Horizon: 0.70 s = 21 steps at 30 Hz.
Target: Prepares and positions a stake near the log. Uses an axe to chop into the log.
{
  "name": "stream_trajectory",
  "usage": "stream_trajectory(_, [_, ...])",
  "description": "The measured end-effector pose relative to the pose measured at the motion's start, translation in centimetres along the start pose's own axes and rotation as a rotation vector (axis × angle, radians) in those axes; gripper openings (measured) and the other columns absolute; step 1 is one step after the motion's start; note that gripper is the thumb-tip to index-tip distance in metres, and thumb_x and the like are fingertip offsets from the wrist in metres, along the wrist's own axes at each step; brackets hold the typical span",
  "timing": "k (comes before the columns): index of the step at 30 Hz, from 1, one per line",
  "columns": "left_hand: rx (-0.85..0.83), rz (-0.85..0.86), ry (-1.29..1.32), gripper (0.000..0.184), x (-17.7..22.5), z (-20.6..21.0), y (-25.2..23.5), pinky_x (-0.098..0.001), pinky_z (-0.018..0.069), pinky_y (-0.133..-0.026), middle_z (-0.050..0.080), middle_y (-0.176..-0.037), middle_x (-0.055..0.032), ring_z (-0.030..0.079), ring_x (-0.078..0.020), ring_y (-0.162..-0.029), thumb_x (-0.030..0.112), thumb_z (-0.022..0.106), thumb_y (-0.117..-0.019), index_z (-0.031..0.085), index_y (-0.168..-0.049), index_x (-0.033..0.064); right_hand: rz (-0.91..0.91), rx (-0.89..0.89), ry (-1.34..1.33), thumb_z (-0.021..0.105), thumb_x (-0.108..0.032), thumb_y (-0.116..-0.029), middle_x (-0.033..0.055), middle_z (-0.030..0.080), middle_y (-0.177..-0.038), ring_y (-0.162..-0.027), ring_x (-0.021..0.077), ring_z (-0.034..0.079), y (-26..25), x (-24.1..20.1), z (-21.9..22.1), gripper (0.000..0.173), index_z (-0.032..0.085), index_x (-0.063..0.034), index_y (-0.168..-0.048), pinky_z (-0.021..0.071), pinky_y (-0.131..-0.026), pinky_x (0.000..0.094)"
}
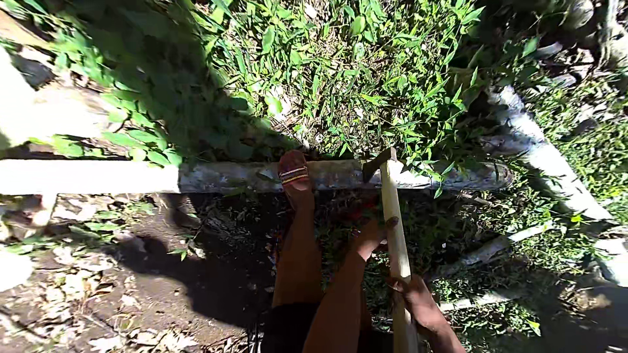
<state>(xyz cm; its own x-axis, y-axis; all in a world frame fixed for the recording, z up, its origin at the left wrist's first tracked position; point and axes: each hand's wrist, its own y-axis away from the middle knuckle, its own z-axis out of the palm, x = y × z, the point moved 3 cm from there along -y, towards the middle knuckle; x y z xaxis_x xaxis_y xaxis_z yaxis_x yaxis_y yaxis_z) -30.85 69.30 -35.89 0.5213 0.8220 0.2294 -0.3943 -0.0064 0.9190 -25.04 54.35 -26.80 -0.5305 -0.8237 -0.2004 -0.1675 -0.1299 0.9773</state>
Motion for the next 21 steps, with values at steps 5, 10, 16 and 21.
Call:
stream_trajectory(5, [0.093,0.012,0.135,0.054,0.9,0.7,-0.5,-0.0386,0.0592,-0.074,0.064,-0.107,-0.0172,0.066,-0.0216,-0.081,0.026,0.07,-0.0984,0.048,-0.139,-0.0014,0.047,0.058,0.245,0.078,-0.034,-0.0884,0.012,0.071,-0.083,-0.066,0.0236,0.07,1.2,1.1,1.8,0.047,0.062,0.0,-0.118,0.0619,-0.063,0.043])
stream_trajectory(10, [0.051,0.008,0.011,0.068,0.5,0.5,-0.3,-0.0428,0.0557,-0.095,0.061,-0.127,-0.0242,0.066,-0.0281,-0.107,0.027,0.07,-0.0979,0.037,-0.149,-0.0034,-0.031,0.152,0.235,0.066,-0.021,-0.0977,0.0156,0.069,-0.09,-0.072,0.0231,0.069,-3.5,-3.7,3.6,0.037,0.059,0.0033,-0.125,0.0612,-0.066,0.043])
stream_trajectory(16, [0.113,0.11,-0.672,0.065,5.5,1.3,3.9,-0.0593,0.0404,-0.111,0.053,-0.148,-0.0211,0.05,-0.0375,-0.138,0.041,0.055,-0.1034,0.039,-0.155,0.0049,-0.089,0.266,0.42,0.062,-0.013,-0.0978,0.0164,0.066,-0.085,-0.071,0.0237,0.066,-3.7,-3.6,2.4,0.023,0.064,0.0067,-0.11,0.0581,-0.068,0.046])
stream_trajectory(21, [0.107,0.567,-0.442,0.031,11.2,-1.0,10.2,-0.0435,0.0567,-0.085,0.071,-0.104,-0.011,0.069,-0.0217,-0.092,0.022,0.051,-0.1076,0.062,-0.132,0.0056,-0.161,0.306,0.333,0.07,-0.025,-0.0966,0.015,0.068,-0.079,-0.061,0.027,0.068,-1.6,-7.3,-0.8,0.035,0.063,0.005,-0.113,0.0611,-0.058,0.0486])
